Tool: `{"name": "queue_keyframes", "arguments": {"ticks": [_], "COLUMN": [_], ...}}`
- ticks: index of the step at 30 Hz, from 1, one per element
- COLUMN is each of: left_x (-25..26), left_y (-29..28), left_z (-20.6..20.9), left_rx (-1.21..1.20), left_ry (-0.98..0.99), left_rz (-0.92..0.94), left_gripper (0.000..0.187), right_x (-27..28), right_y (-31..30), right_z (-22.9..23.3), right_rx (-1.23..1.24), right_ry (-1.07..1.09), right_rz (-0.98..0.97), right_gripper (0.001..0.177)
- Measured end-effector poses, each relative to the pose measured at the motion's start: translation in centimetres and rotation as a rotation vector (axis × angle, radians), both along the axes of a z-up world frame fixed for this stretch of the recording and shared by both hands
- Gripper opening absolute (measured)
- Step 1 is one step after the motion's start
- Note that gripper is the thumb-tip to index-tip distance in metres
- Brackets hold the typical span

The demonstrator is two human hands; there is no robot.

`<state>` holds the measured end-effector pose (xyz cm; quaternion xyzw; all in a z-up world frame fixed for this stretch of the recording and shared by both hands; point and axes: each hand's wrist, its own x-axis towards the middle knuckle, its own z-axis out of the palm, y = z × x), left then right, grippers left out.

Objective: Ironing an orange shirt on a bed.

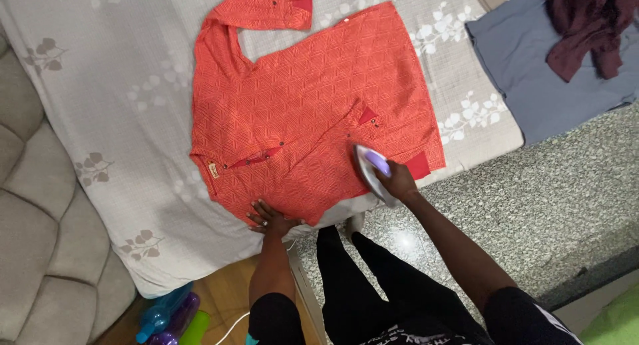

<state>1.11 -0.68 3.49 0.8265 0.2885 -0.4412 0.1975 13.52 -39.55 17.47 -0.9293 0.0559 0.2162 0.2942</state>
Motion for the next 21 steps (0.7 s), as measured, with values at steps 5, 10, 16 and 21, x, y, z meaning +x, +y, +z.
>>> {"name": "queue_keyframes", "arguments": {"ticks": [5, 10, 16, 21], "left_x": [-0.5, -3.1, -3.5, 4.1], "left_y": [-0.2, 0.4, 2.6, 0.0], "left_z": [2.7, 2.0, 3.1, 28.0], "left_rx": [0.02, 0.065, -0.056, -0.953], "left_ry": [-0.162, -0.506, -0.998, -1.198], "left_rz": [0.014, -0.051, 0.188, 0.759], "left_gripper": [0.183, 0.162, 0.073, 0.025], "right_x": [-7.5, -15.1, -18.9, -15.8], "right_y": [-5.6, -15.4, -20.1, -15.3], "right_z": [4.7, 2.2, 5.8, 10.6], "right_rx": [-0.037, -0.208, -0.195, -0.122], "right_ry": [0.202, 0.089, -0.072, -0.303], "right_rz": [-0.04, -0.054, -0.104, -0.262], "right_gripper": [0.044, 0.047, 0.043, 0.043]}}
